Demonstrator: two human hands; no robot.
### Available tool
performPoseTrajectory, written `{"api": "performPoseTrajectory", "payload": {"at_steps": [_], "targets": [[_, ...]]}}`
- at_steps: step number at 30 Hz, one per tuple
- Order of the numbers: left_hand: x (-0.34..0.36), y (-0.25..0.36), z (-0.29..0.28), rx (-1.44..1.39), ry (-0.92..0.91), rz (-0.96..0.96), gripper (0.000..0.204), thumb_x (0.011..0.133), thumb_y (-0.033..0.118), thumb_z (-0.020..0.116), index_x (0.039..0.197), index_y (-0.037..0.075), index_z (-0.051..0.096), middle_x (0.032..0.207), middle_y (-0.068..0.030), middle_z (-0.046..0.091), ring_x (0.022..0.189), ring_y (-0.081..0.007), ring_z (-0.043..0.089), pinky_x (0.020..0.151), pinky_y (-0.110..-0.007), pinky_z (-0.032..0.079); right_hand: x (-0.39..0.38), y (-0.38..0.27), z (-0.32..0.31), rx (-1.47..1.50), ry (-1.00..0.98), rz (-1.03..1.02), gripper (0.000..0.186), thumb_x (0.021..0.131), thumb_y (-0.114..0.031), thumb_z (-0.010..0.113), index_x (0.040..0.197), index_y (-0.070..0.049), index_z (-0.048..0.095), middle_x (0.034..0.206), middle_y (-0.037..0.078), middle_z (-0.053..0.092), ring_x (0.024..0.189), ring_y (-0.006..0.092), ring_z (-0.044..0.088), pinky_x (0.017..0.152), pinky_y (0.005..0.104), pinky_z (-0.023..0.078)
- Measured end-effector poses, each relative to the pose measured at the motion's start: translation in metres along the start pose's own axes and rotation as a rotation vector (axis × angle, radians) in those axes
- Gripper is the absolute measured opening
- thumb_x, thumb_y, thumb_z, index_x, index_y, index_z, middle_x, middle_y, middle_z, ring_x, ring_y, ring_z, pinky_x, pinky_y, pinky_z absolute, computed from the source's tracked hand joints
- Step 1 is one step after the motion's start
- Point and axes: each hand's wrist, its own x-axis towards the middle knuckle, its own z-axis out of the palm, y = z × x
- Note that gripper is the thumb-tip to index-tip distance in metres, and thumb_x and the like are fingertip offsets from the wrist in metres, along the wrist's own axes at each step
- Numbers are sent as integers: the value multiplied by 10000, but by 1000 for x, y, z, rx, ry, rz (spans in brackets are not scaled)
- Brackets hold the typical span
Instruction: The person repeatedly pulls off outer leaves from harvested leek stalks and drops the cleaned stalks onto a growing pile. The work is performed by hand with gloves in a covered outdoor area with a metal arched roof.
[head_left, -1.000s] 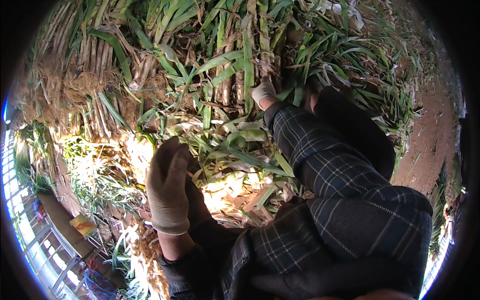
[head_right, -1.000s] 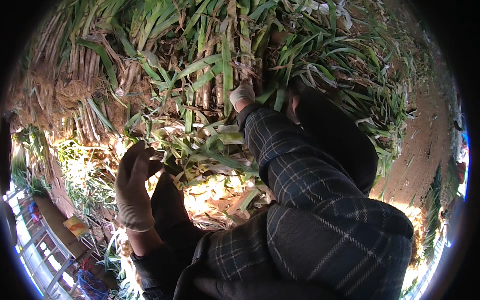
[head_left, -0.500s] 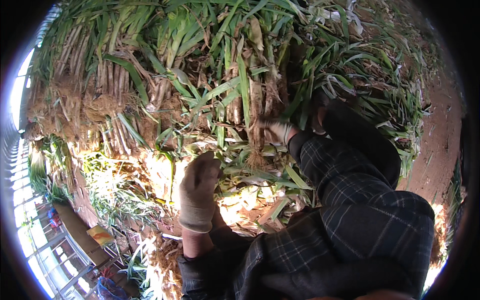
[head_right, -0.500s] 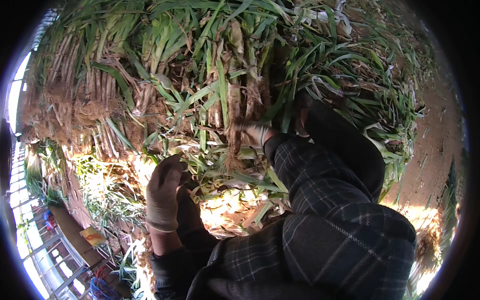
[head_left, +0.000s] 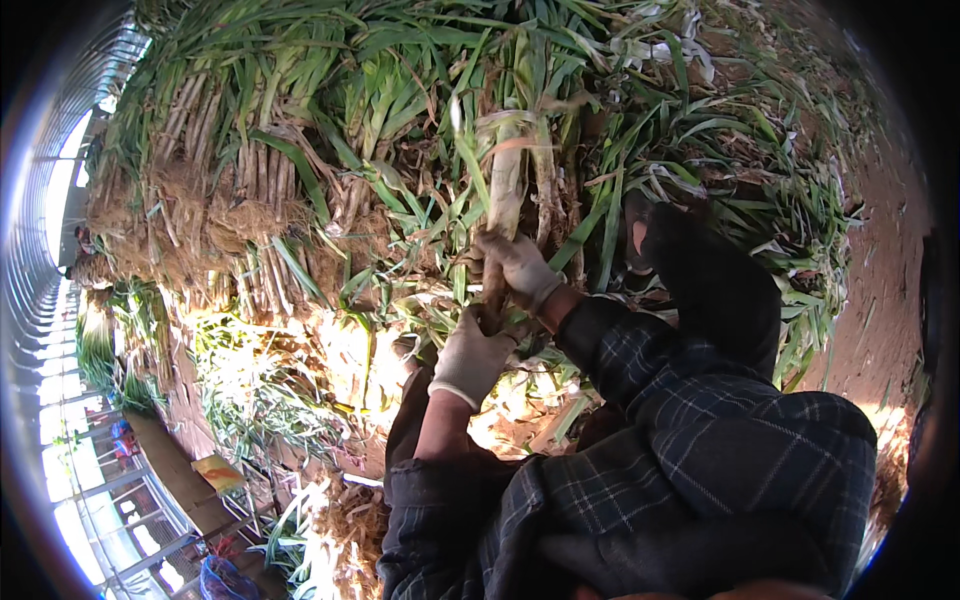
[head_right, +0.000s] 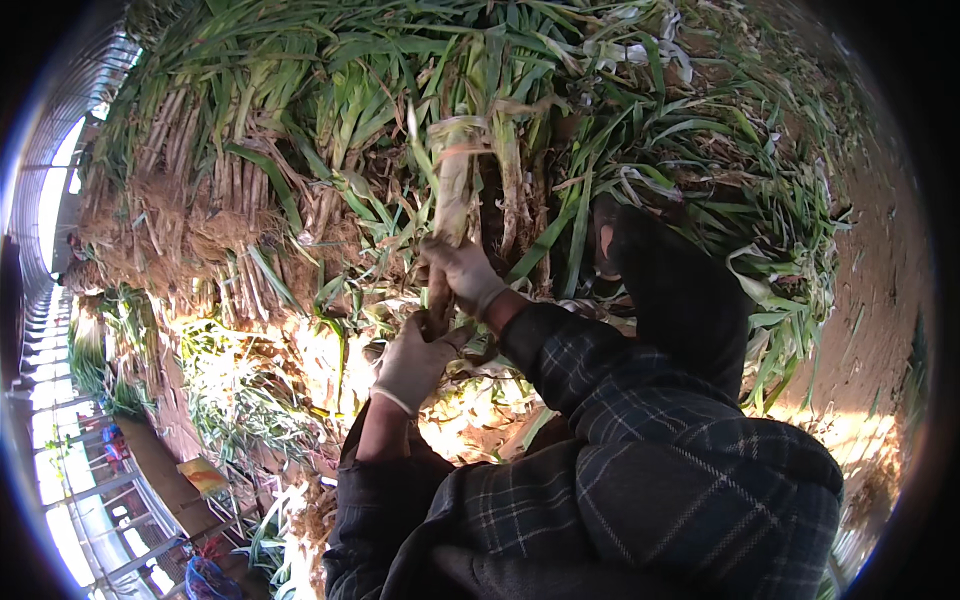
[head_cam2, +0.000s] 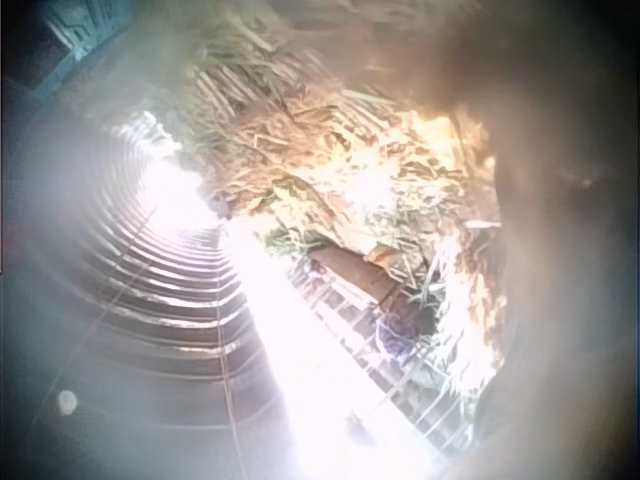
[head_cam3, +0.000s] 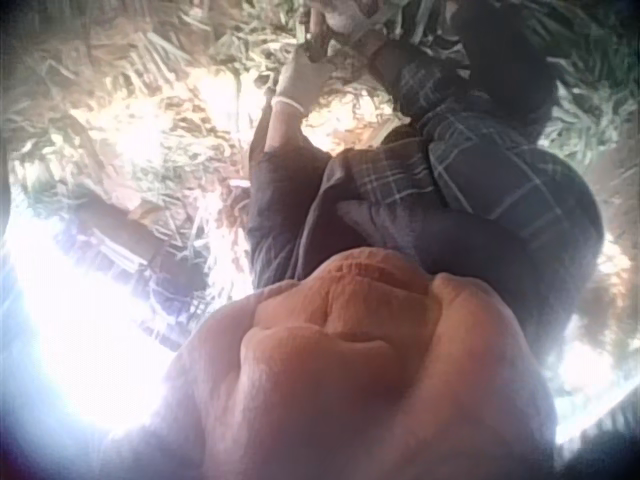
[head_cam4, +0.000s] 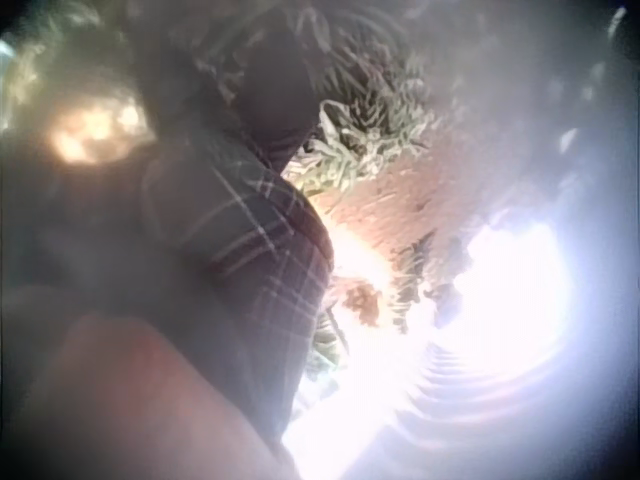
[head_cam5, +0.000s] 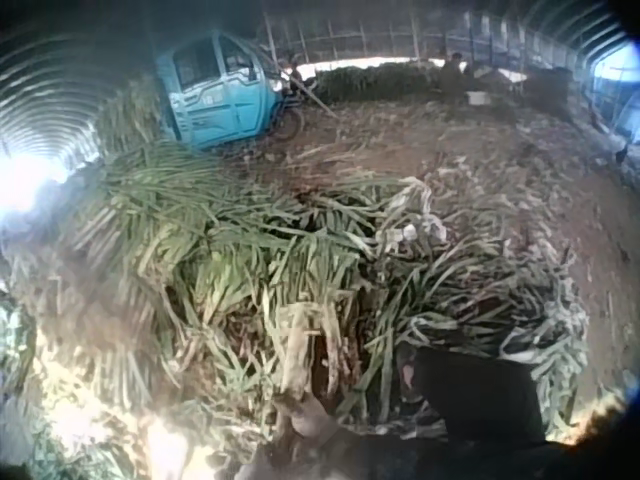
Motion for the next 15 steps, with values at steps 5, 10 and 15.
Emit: {"api": "performPoseTrajectory", "payload": {"at_steps": [5, 10, 15], "targets": [[-9, 4, -4, -270, 198, 51, 382, 785, 287, 786, 913, -16, 594, 749, -101, 648, 644, -153, 588, 599, -317, 491, -21, -63, 33, -616, -242, -130, 645, 898, -517, 636, 1253, 13, 540, 1190, 127, 608, 1058, 253, 602, 1007, 405, 462], [-18, -1, -11, 2, 376, 189, 398, 775, 372, 761, 935, 43, 604, 729, -171, 672, 679, -359, 675, 629, -443, 519, -21, -194, 43, -390, 83, -308, 1083, 750, -747, 642, 1519, -97, 244, 1467, 222, 422, 1330, 329, 437, 1082, 420, 366], [-20, 3, -9, 171, 451, 162, 386, 810, 430, 724, 959, 109, 570, 752, -114, 689, 693, -362, 678, 618, -479, 520, -6, -253, 9, -358, 114, -501, 586, 915, -314, 675, 1361, -8, 451, 1108, 130, 663, 930, 243, 665, 752, 313, 511]]}}
